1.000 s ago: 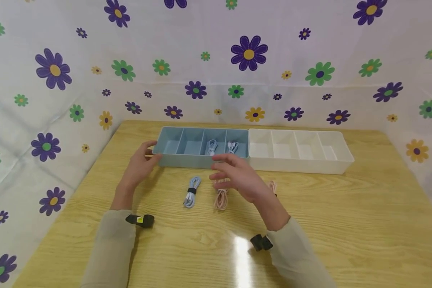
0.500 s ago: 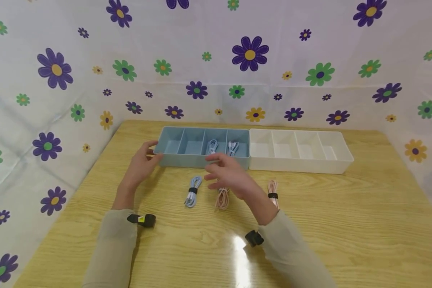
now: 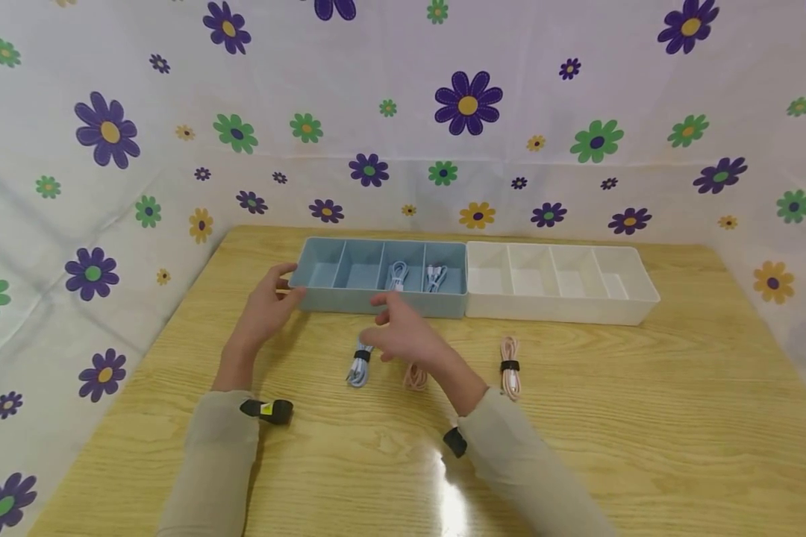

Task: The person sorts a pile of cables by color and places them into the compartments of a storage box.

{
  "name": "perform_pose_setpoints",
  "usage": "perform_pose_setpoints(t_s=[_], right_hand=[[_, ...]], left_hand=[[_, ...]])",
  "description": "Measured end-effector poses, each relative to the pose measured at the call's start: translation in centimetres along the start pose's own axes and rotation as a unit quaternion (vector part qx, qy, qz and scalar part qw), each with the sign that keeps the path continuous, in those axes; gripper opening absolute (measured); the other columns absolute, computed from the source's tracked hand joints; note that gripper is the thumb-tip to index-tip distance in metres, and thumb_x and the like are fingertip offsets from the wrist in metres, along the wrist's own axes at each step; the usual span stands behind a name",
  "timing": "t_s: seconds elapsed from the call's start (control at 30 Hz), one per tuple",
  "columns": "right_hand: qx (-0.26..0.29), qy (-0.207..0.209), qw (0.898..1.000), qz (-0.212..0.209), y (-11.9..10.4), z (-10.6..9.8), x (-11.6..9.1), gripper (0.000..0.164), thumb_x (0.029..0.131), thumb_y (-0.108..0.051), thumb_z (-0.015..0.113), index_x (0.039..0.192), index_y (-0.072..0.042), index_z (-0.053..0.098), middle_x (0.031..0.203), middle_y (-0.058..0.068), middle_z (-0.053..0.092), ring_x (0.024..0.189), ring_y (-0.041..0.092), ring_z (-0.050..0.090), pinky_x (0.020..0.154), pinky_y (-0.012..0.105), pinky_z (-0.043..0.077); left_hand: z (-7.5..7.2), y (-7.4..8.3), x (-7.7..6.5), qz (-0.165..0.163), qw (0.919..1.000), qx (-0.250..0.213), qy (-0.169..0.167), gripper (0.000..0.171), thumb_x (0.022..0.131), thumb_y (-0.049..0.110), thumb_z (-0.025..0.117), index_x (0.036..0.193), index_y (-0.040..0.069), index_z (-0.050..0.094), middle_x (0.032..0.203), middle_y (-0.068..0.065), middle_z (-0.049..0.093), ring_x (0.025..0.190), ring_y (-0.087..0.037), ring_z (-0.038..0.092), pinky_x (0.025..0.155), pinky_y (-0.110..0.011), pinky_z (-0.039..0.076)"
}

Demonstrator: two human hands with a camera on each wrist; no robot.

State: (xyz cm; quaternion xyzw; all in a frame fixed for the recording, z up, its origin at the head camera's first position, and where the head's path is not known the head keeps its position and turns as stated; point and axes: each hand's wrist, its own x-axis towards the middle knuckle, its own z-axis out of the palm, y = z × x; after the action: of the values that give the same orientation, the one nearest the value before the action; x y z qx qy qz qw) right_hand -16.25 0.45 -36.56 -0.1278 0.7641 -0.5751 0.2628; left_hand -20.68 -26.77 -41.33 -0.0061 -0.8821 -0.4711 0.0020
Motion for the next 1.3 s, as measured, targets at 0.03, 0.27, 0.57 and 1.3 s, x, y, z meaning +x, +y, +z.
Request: perform_pose_setpoints(t_s=[0.03,0.27,0.57,1.3], right_hand=[[-0.006,0.0,1.0,0.0,0.0,0.1,0.1,0.059,0.096,-0.013,0.062,0.148,-0.006,0.035,0.139,0.028,0.041,0.103,0.044,0.061,0.083,0.047,0.056],[-0.022,-0.006,1.0,0.003,0.2,0.9,0.5,0.061,0.093,-0.01,0.065,0.146,-0.005,0.036,0.12,0.021,0.047,0.081,0.031,0.058,0.078,0.045,0.056],[-0.056,-0.004,0.998,0.015,0.5,1.9,1.0,0.064,0.093,-0.011,0.065,0.148,-0.002,0.035,0.105,0.015,0.051,0.077,0.027,0.061,0.076,0.041,0.056],[-0.137,-0.046,0.988,0.05,1.5,2.7,2.5,0.056,0.092,-0.012,0.066,0.142,0.0,0.044,0.062,0.009,0.056,0.049,0.02,0.048,0.051,0.032,0.043]], left_hand=[[0.0,0.0,0.0,0.0,1.0,0.0,0.0,0.056,0.103,0.022,0.053,0.154,0.008,0.032,0.131,-0.025,0.047,0.112,-0.039,0.054,0.09,-0.049,0.049],[0.0,-0.1,0.1,0.002,1.0,0.003,0.001,0.056,0.104,0.022,0.052,0.154,0.007,0.032,0.132,-0.026,0.046,0.112,-0.039,0.053,0.09,-0.049,0.049],[0.1,-0.3,0.2,0.003,1.0,0.002,0.001,0.056,0.104,0.022,0.052,0.153,0.006,0.032,0.133,-0.026,0.046,0.112,-0.039,0.054,0.091,-0.049,0.048],[-0.1,0.1,-0.1,0.008,0.9999,-0.005,0.003,0.055,0.104,0.021,0.051,0.153,0.005,0.033,0.13,-0.025,0.047,0.109,-0.038,0.054,0.088,-0.046,0.048]])
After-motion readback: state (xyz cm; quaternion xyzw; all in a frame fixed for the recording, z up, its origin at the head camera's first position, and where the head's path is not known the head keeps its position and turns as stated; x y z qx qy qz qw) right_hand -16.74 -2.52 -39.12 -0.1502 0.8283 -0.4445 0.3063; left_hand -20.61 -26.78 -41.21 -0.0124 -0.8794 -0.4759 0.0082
